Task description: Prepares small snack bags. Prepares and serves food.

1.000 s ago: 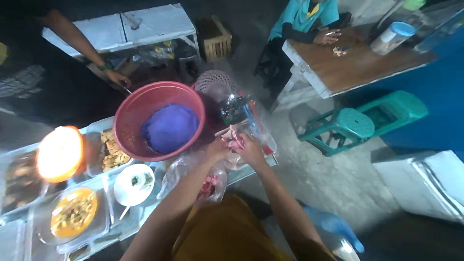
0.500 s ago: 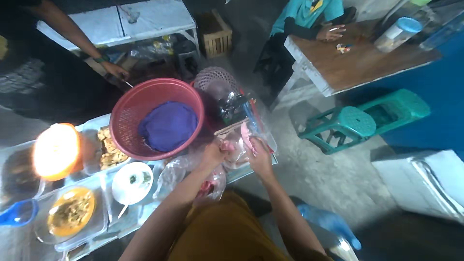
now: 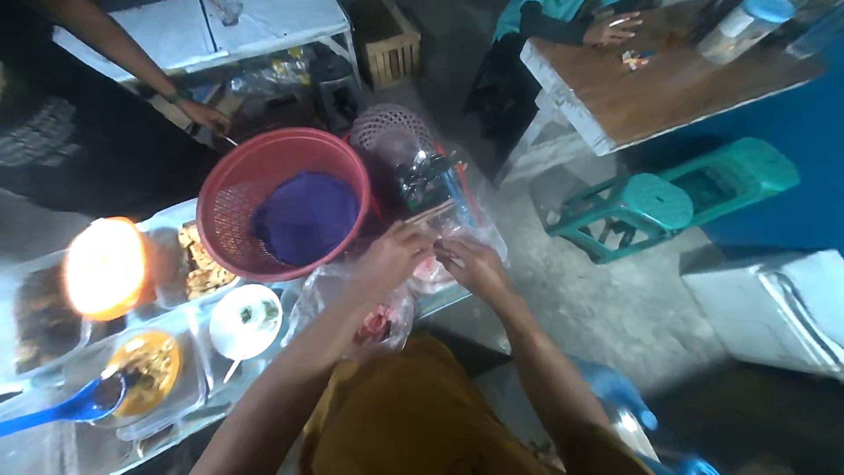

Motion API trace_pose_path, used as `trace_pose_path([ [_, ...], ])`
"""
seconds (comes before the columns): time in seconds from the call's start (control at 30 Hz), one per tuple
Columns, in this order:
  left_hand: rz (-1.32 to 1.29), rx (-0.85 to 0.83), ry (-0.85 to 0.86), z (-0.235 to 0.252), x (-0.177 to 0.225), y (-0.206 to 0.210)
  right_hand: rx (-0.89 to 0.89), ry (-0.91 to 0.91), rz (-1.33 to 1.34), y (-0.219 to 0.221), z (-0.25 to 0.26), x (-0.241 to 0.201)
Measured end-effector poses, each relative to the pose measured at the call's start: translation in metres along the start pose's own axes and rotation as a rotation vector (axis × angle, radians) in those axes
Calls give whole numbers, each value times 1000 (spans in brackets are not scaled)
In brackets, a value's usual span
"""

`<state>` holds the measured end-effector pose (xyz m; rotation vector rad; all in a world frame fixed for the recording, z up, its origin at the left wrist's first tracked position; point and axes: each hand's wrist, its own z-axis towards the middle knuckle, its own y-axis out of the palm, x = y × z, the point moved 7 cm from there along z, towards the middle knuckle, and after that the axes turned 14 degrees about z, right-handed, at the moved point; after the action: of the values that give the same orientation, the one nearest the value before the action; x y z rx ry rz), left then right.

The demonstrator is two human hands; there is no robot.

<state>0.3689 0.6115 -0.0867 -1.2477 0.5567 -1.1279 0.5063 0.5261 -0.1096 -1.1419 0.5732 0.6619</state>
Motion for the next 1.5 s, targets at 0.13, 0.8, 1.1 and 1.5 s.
trace_pose_path([
  [0.13, 118, -104, -135, 12, -12, -8, -47, 199, 124, 4, 17, 5],
  [0.8, -90, -83, -504, -92, 23, -80, -57, 547, -200, 29, 10, 14],
  [1.1, 278, -241, -161, 18, 16, 55, 207, 587, -179, 8, -33, 20],
  [1.5, 282, 353, -714, -188, 1, -107, 342, 262, 177, 15, -86, -21],
])
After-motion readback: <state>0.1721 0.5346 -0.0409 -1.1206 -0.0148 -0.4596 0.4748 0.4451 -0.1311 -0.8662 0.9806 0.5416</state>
